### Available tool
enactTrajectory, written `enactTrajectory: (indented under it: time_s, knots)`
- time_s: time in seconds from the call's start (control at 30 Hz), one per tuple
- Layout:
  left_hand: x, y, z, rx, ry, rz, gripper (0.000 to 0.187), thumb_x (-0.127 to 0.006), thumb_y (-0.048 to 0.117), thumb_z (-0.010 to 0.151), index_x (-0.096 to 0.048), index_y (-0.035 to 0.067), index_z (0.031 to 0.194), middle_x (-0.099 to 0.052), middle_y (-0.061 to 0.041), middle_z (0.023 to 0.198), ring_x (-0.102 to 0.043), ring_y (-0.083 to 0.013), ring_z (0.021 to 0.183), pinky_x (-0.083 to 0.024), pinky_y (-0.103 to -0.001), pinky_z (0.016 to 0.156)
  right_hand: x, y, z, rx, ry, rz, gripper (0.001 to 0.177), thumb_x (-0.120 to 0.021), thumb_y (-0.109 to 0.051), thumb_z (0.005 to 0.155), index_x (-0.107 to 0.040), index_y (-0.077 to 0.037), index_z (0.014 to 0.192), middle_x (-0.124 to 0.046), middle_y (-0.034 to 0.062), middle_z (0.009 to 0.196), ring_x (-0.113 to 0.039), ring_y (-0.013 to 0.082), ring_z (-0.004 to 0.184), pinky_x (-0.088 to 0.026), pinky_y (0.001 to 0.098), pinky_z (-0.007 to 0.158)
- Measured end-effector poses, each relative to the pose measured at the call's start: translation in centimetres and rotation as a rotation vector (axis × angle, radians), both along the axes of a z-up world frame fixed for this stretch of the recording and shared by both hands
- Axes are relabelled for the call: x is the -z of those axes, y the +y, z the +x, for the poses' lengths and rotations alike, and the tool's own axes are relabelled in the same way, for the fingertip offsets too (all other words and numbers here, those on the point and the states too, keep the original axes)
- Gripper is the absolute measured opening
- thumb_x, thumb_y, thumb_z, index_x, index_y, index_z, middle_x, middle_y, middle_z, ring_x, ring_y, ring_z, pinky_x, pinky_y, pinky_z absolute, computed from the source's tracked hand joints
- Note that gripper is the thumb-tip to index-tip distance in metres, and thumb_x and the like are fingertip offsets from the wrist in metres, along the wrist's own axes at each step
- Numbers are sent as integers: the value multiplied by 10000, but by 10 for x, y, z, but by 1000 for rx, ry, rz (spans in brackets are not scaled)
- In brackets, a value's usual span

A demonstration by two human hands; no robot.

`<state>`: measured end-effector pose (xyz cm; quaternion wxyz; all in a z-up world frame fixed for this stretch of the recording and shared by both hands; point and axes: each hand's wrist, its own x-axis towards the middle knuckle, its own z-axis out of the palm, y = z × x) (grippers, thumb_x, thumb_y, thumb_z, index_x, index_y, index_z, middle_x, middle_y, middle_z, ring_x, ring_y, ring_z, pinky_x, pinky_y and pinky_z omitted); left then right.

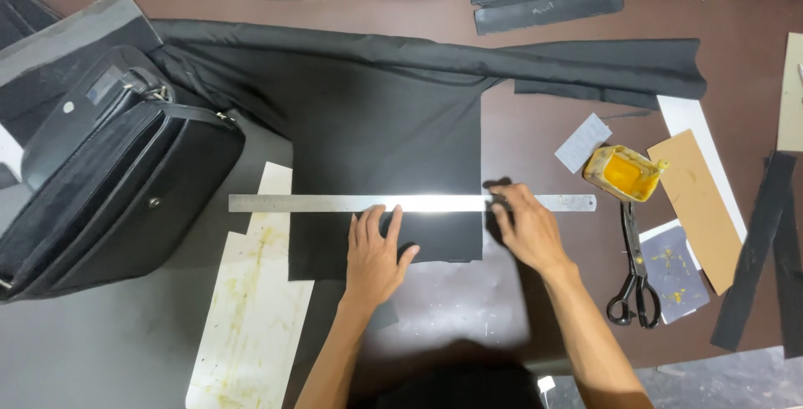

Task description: Marking lines on leather pieces using a metal ruler and a marking tool

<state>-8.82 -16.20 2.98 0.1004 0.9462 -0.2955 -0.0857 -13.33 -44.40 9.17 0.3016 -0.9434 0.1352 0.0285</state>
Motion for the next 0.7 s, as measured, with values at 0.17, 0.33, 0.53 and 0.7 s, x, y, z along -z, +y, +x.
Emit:
enactTrajectory:
  time_s: [0.17, 0.33, 0.53, 0.7]
  knots:
    - [-15, 26, -25, -44, 51, -96, 741, -582, 494, 981, -402, 68, 1561, -302, -300, 1573, -261, -473, 1503, -227, -632, 1193, 4, 8, 5, -92, 295, -105, 432, -696, -215, 928, -611, -186, 1349, -652, 89, 1246, -714, 434, 1036, -582, 563, 895]
    - [-5, 51, -47, -155, -38, -12, 769, -537, 556, 977, -376, 98, 1574, -256, -280, 1631, -230, -468, 1524, -208, -647, 1205, 34, 2, 7, -127, 270, -134, 326, -664, -189, 945, -605, -168, 1265, -601, 56, 1188, -683, 403, 886, -564, 544, 731]
    - [13, 60, -57, -253, -85, -17, 781, -536, 563, 972, -354, 108, 1581, -251, -258, 1655, -249, -461, 1523, -214, -672, 1198, 36, -3, 17, -146, 307, -78, 297, -644, -174, 949, -569, -156, 1235, -569, 63, 1234, -657, 422, 789, -521, 572, 693]
    - [18, 60, -59, -281, -177, -31, 796, -544, 573, 961, -386, 85, 1569, -293, -257, 1626, -271, -436, 1522, -216, -674, 1185, 31, -3, 27, -200, 391, -127, 393, -710, -178, 903, -578, -150, 1272, -655, 146, 1188, -702, 458, 1102, -559, 593, 946]
